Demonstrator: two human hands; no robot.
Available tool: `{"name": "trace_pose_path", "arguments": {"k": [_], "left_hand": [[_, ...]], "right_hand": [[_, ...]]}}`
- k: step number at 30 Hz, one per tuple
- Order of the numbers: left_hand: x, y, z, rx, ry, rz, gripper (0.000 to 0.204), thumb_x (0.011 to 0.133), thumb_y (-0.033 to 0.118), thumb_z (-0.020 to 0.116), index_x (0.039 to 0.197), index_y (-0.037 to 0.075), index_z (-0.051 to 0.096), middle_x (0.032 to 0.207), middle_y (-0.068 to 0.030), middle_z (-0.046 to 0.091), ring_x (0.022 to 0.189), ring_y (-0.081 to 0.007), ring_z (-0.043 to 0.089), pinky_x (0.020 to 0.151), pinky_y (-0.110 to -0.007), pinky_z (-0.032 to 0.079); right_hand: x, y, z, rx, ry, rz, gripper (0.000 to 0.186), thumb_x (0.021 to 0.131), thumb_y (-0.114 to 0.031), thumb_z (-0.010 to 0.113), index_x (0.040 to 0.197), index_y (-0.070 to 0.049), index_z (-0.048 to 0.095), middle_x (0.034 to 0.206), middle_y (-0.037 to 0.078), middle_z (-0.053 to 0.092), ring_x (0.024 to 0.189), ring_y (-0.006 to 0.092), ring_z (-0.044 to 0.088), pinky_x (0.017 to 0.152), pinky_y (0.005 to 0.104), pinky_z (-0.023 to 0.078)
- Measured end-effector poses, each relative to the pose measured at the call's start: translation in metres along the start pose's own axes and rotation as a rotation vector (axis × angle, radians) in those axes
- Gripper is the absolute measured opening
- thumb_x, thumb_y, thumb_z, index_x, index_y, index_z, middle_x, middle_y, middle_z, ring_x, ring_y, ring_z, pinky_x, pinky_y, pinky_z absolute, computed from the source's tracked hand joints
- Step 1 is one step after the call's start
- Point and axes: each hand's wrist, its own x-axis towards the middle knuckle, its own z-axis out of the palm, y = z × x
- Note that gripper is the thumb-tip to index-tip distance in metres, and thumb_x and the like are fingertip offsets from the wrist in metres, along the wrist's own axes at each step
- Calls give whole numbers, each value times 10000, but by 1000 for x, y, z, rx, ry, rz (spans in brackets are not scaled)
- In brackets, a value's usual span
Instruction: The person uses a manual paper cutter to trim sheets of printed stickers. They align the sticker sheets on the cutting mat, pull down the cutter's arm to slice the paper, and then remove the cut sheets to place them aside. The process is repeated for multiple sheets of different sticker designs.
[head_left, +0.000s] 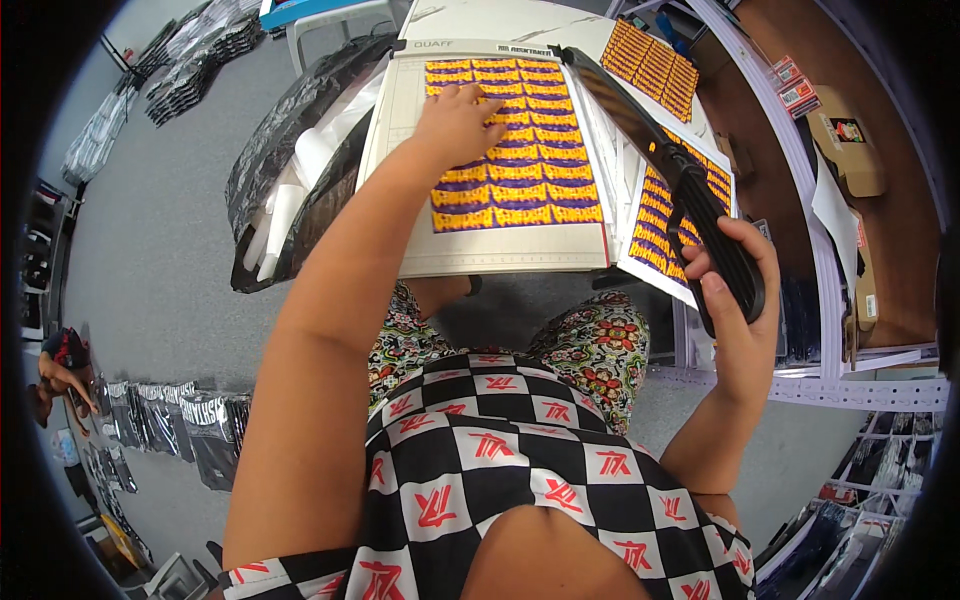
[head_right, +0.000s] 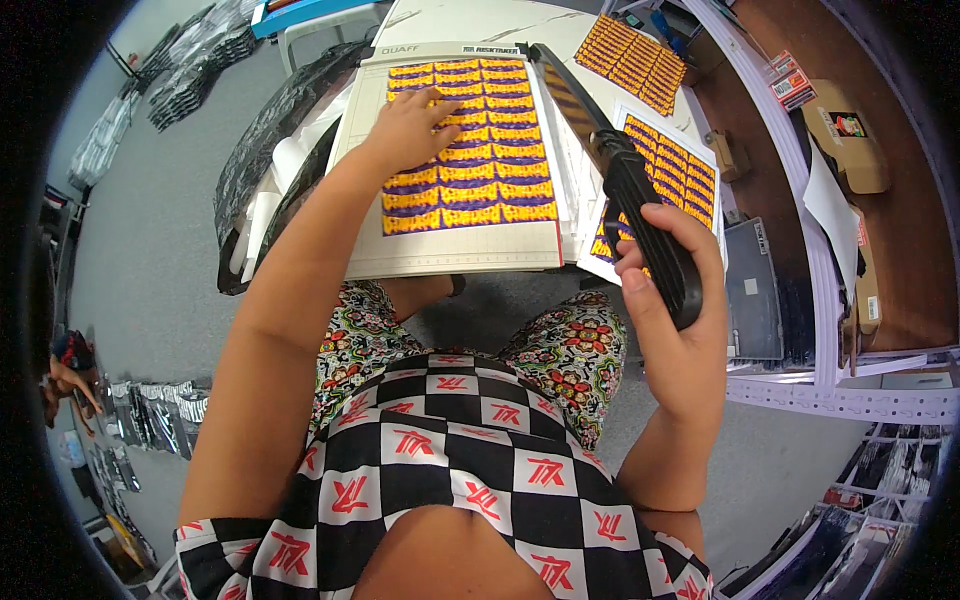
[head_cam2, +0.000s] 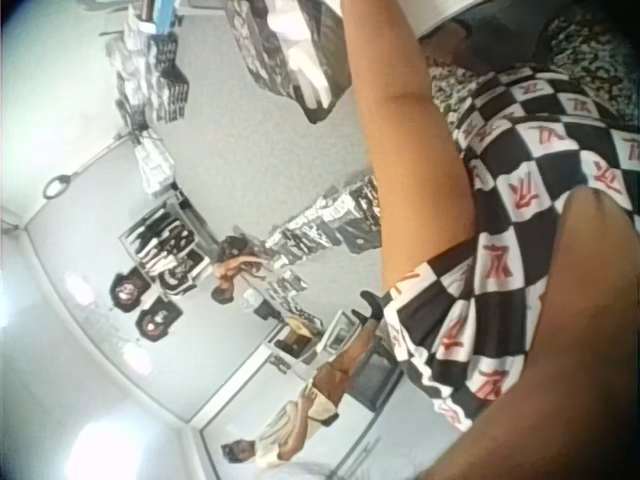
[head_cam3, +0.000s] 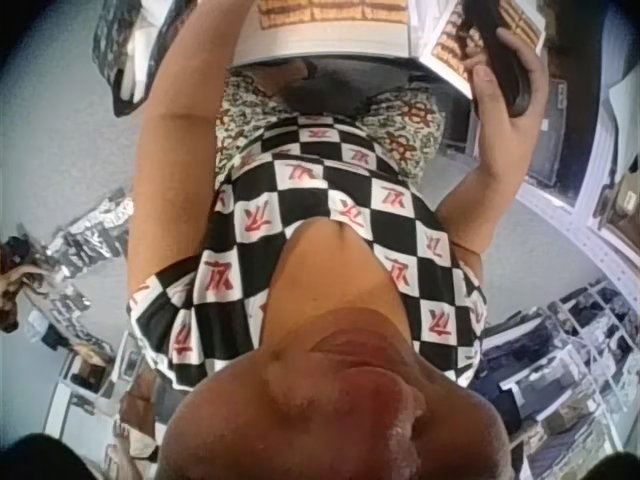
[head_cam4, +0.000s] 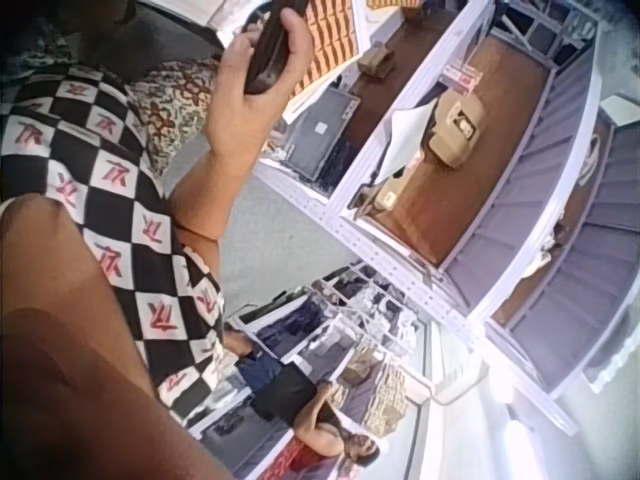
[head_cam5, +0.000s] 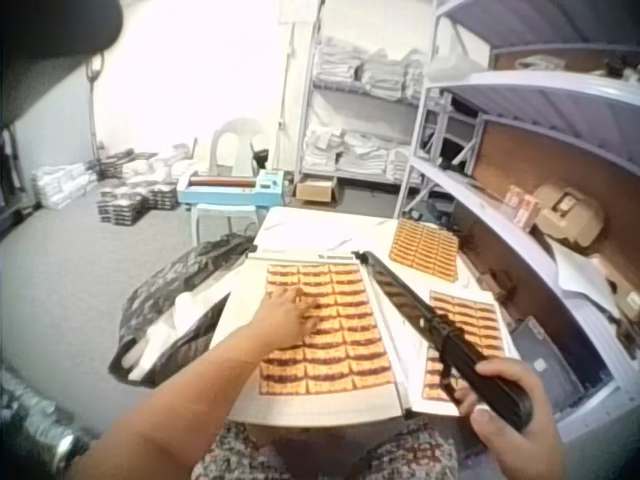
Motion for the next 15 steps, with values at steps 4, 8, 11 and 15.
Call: {"name": "trace_pose_path", "arguments": {"k": [4, 8, 11, 15], "left_hand": [[6, 11, -1, -64, 15, -31, 378, 798, 375, 483, 1109, 168, 538, 1156, -81, 469, 1097, -269, 408, 934, -416, 294], [2, -9, 3, -142, 121, 27, 350, 793, 341, 500, 1092, 164, 546, 1146, -63, 478, 1112, -244, 404, 939, -424, 277], [-3, -12, 8, -143, 79, 21, 345, 803, 326, 484, 1104, 164, 534, 1189, -56, 459, 1157, -253, 369, 946, -444, 261], [4, -1, 13, -111, 79, 35, 366, 823, 327, 429, 1145, 169, 501, 1272, -65, 397, 1188, -294, 329, 951, -460, 250]], "right_hand": [[0, -1, 1, -6, 13, 1, 334, 786, -9, 521, 1110, 2, 442, 951, 82, 511, 871, 119, 521, 806, 250, 418], [0, -3, 2, -20, 24, -16, 330, 784, 1, 500, 1109, 3, 442, 901, 82, 526, 872, 141, 528, 826, 272, 409], [1, -4, 3, -3, 14, -25, 325, 786, -3, 489, 1107, 4, 442, 861, 81, 536, 879, 159, 531, 839, 286, 402], [2, -5, 4, 14, 23, -37, 327, 788, -15, 488, 1111, 4, 439, 837, 79, 541, 882, 171, 534, 847, 293, 397]]}}
